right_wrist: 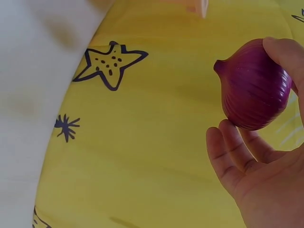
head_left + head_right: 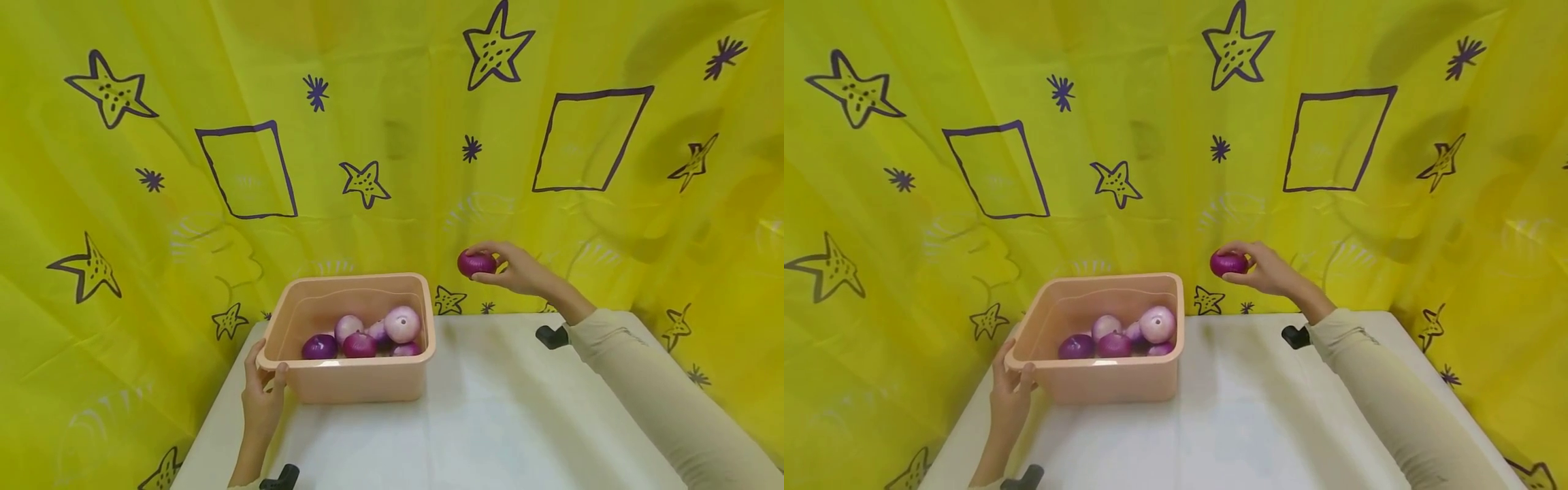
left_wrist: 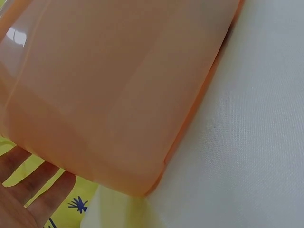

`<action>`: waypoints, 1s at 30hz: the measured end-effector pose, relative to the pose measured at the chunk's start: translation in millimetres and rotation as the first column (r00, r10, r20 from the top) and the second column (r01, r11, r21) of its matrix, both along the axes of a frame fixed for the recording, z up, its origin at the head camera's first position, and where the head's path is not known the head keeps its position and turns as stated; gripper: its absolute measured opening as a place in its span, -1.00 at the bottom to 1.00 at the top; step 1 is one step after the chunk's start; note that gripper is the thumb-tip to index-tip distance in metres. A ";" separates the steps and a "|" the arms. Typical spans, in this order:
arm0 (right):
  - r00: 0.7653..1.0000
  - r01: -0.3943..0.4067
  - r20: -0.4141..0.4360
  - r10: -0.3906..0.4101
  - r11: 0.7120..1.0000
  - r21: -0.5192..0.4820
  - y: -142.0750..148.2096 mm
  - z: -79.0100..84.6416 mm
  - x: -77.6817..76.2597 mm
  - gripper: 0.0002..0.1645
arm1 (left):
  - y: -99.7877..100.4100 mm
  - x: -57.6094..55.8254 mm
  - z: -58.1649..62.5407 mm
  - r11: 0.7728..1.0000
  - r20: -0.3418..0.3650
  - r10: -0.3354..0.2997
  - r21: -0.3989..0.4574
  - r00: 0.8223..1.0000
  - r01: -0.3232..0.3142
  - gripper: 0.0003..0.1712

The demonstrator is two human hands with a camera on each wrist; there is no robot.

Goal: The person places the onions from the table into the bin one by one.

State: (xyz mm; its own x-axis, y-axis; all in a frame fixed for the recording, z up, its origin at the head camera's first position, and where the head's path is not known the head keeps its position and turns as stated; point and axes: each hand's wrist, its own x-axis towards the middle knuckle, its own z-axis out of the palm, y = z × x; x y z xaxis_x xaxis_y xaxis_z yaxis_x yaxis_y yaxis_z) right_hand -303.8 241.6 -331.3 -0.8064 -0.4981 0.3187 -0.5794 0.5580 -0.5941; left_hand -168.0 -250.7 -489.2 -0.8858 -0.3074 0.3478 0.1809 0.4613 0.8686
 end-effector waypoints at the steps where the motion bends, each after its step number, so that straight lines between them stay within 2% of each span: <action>1: 1.000 -0.007 -0.002 0.007 1.000 0.005 -2.9 1.1 -1.3 -0.46 | -0.2 0.0 -0.2 1.000 0.003 0.004 -0.001 1.000 -0.004 -0.26; 7: 0.998 -0.064 0.003 0.064 0.997 0.036 -30.2 13.1 -8.0 -0.45 | -0.1 -0.1 -0.9 1.000 0.012 0.009 0.003 1.000 -0.009 -0.27; 15: 0.991 -0.130 -0.010 0.132 0.987 0.090 -86.4 29.5 -11.7 -0.48 | 2.9 -2.3 -0.3 1.000 0.006 0.021 -0.011 1.000 -0.021 -0.26; 23: 0.968 -0.252 0.023 0.251 0.966 0.061 -146.5 31.4 -15.3 -0.48 | 1.8 0.7 0.8 1.000 0.002 0.016 -0.010 1.000 -0.016 -0.25; 30: 0.943 -0.330 -0.031 0.332 0.942 0.069 -186.4 31.5 -18.0 -0.50 | 1.6 -0.1 1.3 1.000 0.014 0.001 0.008 1.000 -0.001 -0.24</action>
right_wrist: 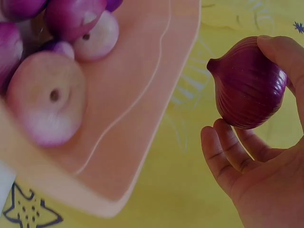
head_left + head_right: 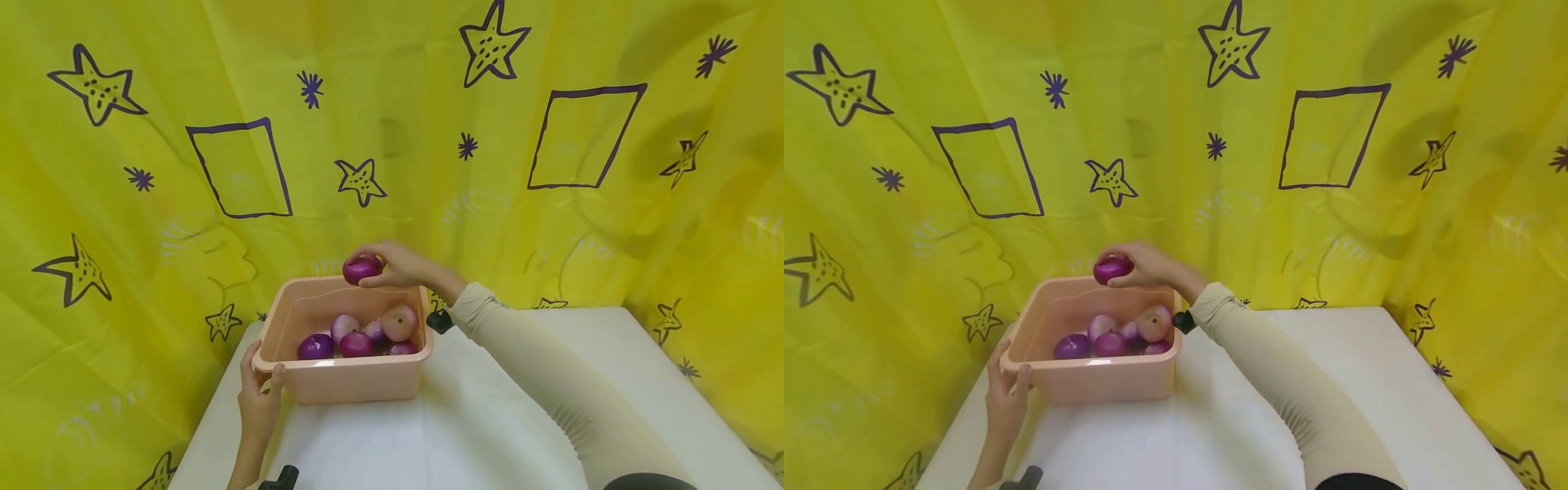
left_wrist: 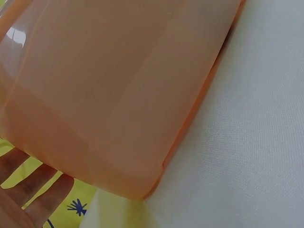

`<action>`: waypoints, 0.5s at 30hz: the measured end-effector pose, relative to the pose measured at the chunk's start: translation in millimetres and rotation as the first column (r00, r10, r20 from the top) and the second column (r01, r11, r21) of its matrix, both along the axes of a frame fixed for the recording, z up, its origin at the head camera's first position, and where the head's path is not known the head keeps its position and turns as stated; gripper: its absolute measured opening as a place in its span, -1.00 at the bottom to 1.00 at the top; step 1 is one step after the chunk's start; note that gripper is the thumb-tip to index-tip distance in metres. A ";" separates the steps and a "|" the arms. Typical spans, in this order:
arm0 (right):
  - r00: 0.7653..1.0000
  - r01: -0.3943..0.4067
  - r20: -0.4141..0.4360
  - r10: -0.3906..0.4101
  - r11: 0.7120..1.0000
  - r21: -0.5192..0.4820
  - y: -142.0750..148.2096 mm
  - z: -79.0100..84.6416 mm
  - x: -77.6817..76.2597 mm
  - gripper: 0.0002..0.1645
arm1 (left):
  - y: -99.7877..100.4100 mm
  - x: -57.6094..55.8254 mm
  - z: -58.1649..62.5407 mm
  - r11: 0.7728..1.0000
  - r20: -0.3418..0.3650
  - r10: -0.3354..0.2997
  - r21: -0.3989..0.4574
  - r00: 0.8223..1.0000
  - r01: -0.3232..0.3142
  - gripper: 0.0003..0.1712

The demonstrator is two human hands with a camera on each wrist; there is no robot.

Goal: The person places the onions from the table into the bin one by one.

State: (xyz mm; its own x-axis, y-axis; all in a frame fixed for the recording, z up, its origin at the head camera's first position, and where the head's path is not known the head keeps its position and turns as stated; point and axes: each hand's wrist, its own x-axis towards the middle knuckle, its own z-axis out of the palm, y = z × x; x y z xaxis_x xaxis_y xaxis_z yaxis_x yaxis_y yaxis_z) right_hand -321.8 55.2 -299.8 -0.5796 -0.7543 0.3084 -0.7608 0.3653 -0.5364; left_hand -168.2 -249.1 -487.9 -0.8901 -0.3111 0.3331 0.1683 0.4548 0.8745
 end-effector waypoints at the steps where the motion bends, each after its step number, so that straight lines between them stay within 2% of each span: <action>1: 1.000 -0.015 -0.001 0.015 1.000 -0.008 -4.3 0.0 0.0 -0.50 | 0.1 -0.3 0.0 1.000 -0.003 -0.001 0.002 1.000 0.001 -0.24; 6: 0.997 -0.073 0.001 0.073 0.997 -0.038 -19.7 -2.3 0.6 -0.54 | 0.2 -1.7 -1.2 1.000 -0.018 0.001 -0.001 1.000 -0.001 -0.24; 15: 0.998 -0.061 0.024 0.062 0.997 -0.039 -27.4 -11.6 3.4 -0.53 | 0.7 -0.2 -1.0 1.000 -0.051 0.005 0.006 0.999 -0.005 -0.26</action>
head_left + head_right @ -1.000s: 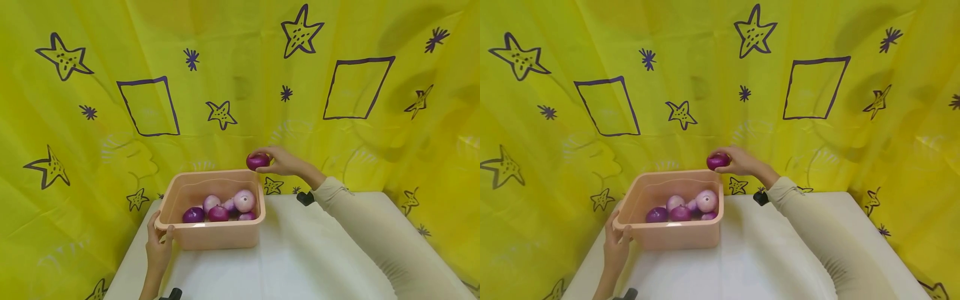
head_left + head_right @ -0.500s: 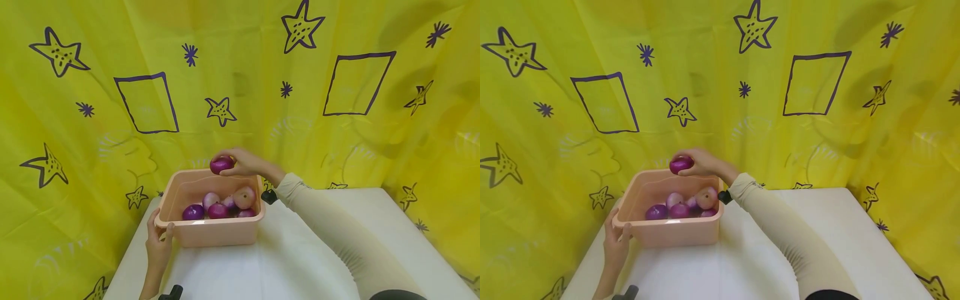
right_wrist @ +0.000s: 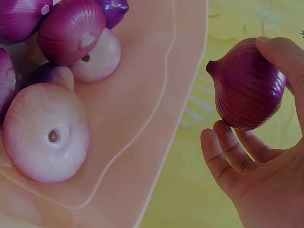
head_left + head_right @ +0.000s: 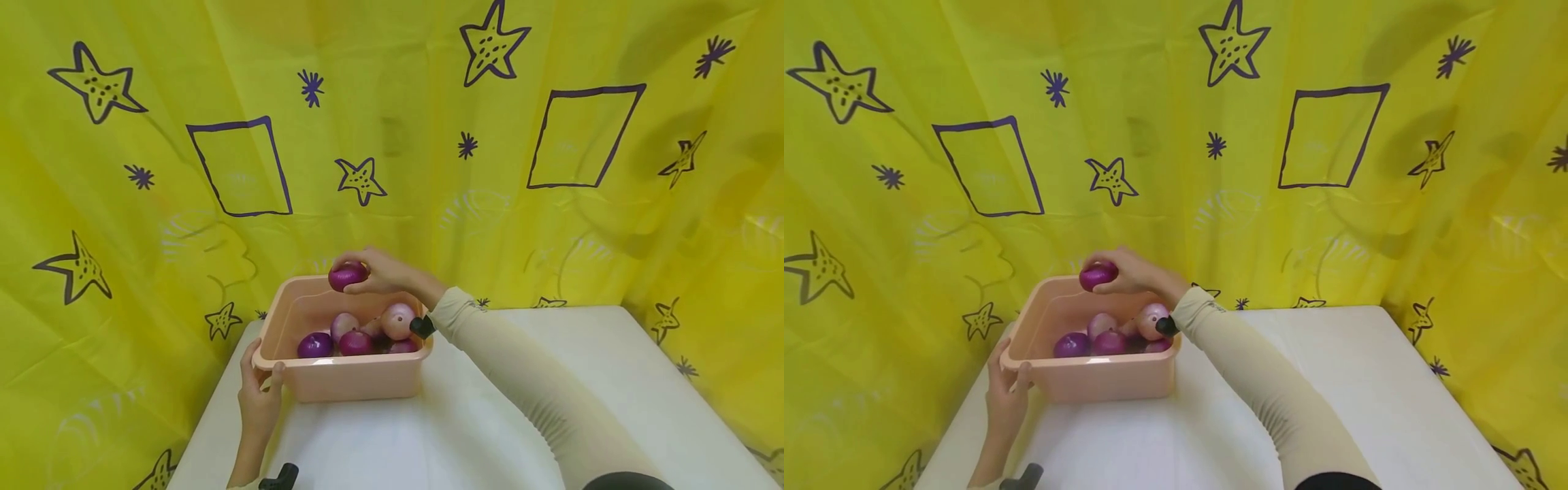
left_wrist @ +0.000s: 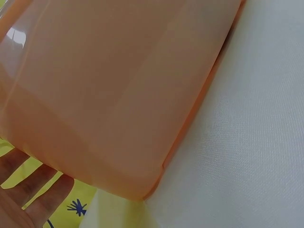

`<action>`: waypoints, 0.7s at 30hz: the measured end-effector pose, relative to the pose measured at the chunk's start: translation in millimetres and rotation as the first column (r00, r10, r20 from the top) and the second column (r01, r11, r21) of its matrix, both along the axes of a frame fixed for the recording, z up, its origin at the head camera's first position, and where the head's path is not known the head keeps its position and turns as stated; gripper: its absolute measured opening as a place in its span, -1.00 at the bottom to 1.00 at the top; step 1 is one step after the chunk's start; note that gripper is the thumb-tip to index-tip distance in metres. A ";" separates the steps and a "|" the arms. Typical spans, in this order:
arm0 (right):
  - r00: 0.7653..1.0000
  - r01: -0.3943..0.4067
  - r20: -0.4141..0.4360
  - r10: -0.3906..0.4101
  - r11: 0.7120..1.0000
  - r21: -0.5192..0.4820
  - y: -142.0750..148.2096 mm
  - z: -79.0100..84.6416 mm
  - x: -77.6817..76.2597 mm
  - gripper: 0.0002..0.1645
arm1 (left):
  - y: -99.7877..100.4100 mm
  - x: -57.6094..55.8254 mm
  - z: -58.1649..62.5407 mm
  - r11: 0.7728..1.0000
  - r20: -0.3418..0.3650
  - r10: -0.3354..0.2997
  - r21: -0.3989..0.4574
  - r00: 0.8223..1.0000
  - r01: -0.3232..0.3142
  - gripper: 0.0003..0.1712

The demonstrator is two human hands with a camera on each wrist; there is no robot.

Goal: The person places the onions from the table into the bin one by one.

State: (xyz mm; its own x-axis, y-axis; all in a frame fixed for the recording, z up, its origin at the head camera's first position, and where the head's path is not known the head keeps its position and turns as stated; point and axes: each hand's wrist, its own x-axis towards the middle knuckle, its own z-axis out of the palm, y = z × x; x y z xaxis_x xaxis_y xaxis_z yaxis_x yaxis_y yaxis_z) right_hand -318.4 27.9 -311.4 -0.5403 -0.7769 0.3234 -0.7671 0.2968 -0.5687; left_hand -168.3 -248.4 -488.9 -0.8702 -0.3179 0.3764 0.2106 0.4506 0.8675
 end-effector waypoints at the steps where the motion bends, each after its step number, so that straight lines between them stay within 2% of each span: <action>1: 1.000 0.003 0.001 -0.003 1.000 0.003 -0.1 -0.9 0.0 -0.54 | 0.1 0.3 0.8 1.000 -0.001 -0.002 0.000 1.000 0.002 -0.26; 6: 1.000 0.024 -0.011 -0.023 0.999 0.025 0.1 -3.7 0.2 -0.53 | 0.6 2.4 4.7 1.000 0.007 -0.012 0.001 1.000 0.012 -0.24; 11: 0.999 0.032 -0.012 -0.031 0.999 0.035 -0.2 -6.3 0.8 -0.52 | 0.6 1.5 3.4 1.000 0.019 0.001 -0.014 1.000 -0.001 -0.24; 18: 0.989 0.136 0.047 -0.141 0.987 0.090 1.4 -7.8 3.4 -0.03 | -1.2 -1.0 -0.1 1.000 0.036 0.011 -0.026 0.999 -0.011 -0.26; 21: 0.986 0.152 0.055 -0.155 0.987 0.059 2.6 -7.1 4.0 0.04 | -1.8 -1.0 0.4 1.000 0.046 0.008 -0.023 0.999 -0.007 -0.26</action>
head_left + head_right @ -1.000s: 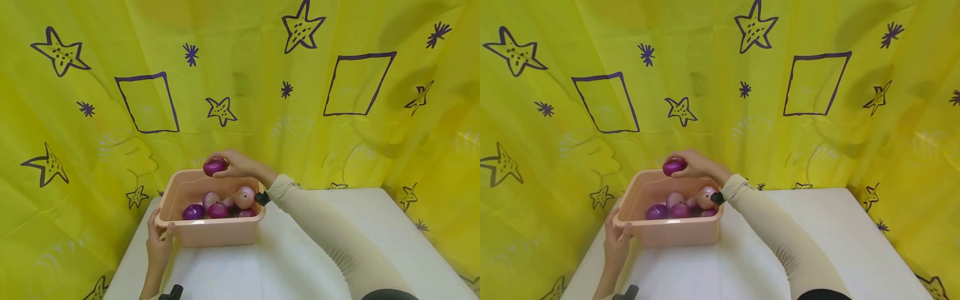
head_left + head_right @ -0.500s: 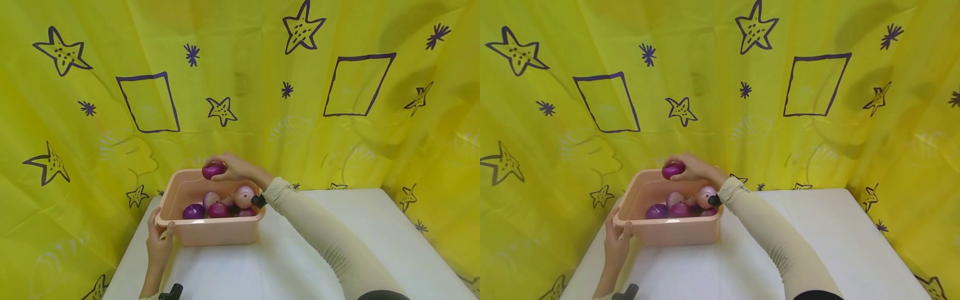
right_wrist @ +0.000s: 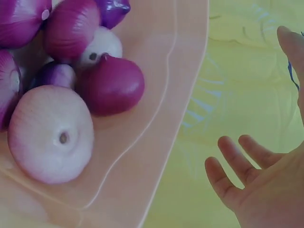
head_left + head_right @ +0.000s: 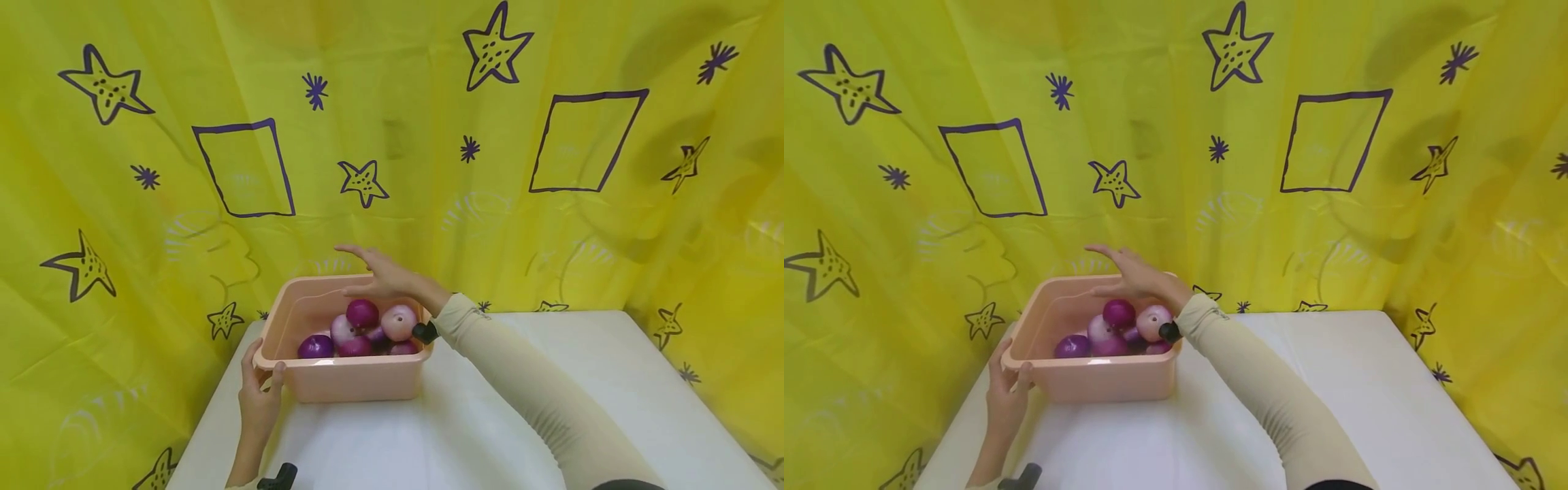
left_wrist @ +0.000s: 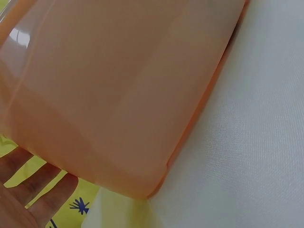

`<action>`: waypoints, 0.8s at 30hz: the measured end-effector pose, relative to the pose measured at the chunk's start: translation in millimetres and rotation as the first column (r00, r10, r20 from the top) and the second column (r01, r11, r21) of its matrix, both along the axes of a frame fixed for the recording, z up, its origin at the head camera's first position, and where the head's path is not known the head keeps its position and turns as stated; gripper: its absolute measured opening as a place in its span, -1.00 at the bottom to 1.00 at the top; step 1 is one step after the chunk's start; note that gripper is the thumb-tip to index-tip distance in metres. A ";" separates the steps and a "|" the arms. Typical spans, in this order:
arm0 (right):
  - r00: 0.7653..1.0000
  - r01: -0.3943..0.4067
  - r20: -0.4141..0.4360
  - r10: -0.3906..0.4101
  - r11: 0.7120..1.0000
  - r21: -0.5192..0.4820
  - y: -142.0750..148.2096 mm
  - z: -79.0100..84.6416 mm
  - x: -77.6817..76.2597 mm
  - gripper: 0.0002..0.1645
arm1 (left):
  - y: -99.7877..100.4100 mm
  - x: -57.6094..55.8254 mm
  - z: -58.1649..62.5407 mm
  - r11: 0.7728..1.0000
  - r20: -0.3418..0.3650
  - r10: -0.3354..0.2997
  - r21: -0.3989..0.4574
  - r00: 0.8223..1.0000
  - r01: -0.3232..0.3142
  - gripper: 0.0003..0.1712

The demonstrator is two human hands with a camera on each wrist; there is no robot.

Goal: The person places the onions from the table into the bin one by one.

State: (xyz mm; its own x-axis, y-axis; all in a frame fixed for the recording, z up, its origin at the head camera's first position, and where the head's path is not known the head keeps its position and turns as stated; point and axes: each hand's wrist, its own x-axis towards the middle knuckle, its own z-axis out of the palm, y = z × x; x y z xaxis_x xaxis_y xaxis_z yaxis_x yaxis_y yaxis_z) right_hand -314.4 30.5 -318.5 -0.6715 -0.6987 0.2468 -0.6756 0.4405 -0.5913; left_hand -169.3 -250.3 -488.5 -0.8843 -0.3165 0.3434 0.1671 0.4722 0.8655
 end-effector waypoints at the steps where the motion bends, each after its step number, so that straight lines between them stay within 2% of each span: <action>1: 1.000 -0.001 0.001 0.001 1.000 -0.015 0.4 -0.1 0.2 0.04 | -0.2 0.4 0.6 1.000 0.002 -0.002 -0.001 1.000 0.002 -0.26; 5: 1.000 0.000 -0.002 0.000 1.000 -0.029 3.8 -0.9 1.6 0.04 | -1.3 1.7 1.9 1.000 0.008 -0.010 -0.007 1.000 0.010 -0.25; 11: 0.999 0.003 0.038 -0.001 0.999 -0.044 14.1 -5.3 2.6 0.05 | -2.7 1.7 0.0 1.000 0.009 -0.007 -0.003 1.000 0.007 -0.26; 15: 0.999 0.033 0.042 -0.031 0.997 -0.069 25.1 -6.8 5.6 0.09 | -2.9 1.5 -1.0 1.000 0.006 -0.013 0.006 1.000 0.013 -0.26; 19: 0.997 0.067 0.053 -0.062 0.993 -0.093 43.5 -6.2 13.9 0.15 | -1.7 2.1 -0.4 1.000 0.003 -0.024 0.016 1.000 0.024 -0.25; 24: 0.992 0.113 0.069 -0.106 0.989 -0.101 80.8 -9.7 27.3 0.23 | 0.5 3.4 1.8 0.999 -0.009 -0.046 0.027 0.999 0.046 -0.21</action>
State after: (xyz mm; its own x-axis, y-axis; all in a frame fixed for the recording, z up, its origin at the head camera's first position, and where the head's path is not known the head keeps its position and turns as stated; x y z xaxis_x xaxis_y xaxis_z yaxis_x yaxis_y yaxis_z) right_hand -287.1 111.3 -328.3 -0.7591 -0.5930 0.2687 -0.5863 0.4433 -0.6780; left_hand -165.9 -249.7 -486.7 -0.8952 -0.2848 0.3428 0.1956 0.4399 0.8765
